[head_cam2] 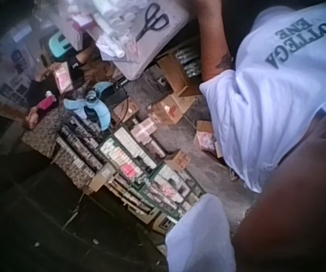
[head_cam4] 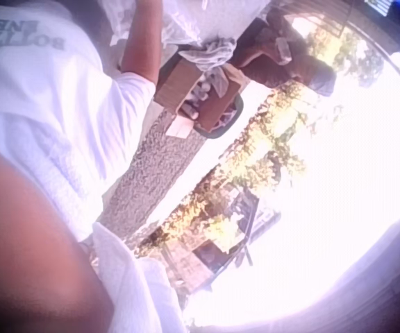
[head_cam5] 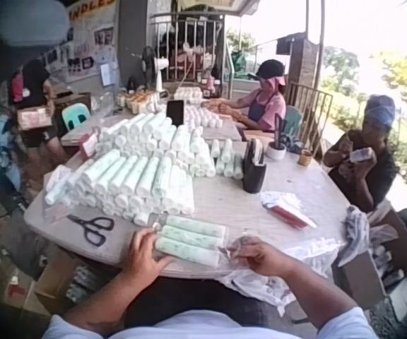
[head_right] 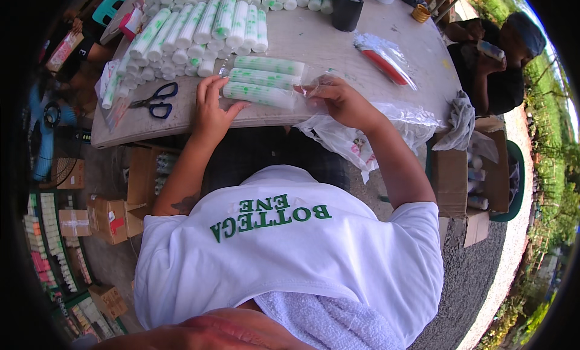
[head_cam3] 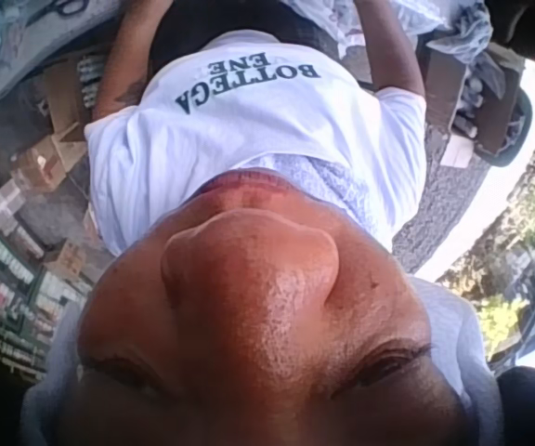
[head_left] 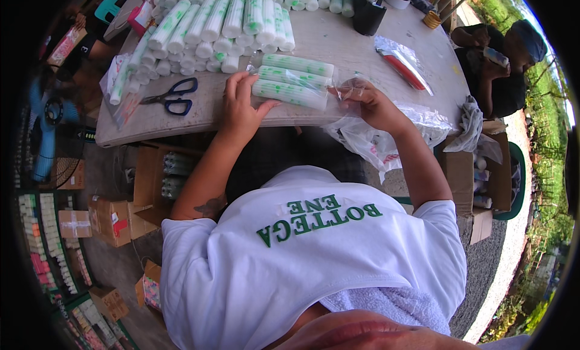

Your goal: The person packs cylindrical green-and-white candles into clear plastic bags. They place several candles into each bag, seal the bags, and stack the finished packages on the table. Scissors and a tape dispenser are visible but not used.

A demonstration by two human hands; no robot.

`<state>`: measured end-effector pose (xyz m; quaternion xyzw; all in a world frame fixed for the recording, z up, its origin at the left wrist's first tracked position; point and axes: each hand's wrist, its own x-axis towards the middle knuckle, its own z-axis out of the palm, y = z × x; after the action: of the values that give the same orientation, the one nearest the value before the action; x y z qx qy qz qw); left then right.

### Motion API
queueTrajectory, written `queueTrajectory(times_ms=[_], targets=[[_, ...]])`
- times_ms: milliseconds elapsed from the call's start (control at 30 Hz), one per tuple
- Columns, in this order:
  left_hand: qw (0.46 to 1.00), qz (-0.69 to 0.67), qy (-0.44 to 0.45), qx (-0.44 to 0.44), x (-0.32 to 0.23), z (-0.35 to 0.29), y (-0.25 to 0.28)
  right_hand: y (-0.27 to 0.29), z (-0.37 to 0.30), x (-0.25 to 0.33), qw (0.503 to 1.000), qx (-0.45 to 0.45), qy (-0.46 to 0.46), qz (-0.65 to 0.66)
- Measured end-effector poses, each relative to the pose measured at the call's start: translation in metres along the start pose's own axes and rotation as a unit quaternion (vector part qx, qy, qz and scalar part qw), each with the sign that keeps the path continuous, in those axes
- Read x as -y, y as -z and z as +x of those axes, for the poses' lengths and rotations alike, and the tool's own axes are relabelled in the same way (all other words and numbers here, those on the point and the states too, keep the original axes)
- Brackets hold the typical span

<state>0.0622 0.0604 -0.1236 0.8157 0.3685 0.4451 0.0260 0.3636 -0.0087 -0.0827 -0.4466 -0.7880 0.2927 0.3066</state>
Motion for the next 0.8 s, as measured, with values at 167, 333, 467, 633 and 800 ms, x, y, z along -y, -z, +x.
queueTrajectory(times_ms=[167,333,467,633,800], targets=[[1.000,0.004,-0.015,-0.009,0.000,-0.001,0.000,0.000,0.005,0.014,0.996,0.032,-0.016,-0.080],[1.000,0.005,0.000,-0.010,0.002,-0.003,-0.001,0.007,-0.001,0.002,0.999,0.047,0.006,0.005],[1.000,0.004,-0.013,-0.005,0.004,-0.004,0.000,0.012,0.001,0.009,0.997,0.064,-0.009,0.039],[0.999,0.018,-0.034,0.001,0.001,-0.001,0.003,0.011,0.002,0.005,0.998,0.047,0.000,0.037],[1.000,0.013,-0.023,0.009,0.005,-0.005,0.000,0.021,-0.004,-0.012,0.991,0.068,-0.044,0.110]])
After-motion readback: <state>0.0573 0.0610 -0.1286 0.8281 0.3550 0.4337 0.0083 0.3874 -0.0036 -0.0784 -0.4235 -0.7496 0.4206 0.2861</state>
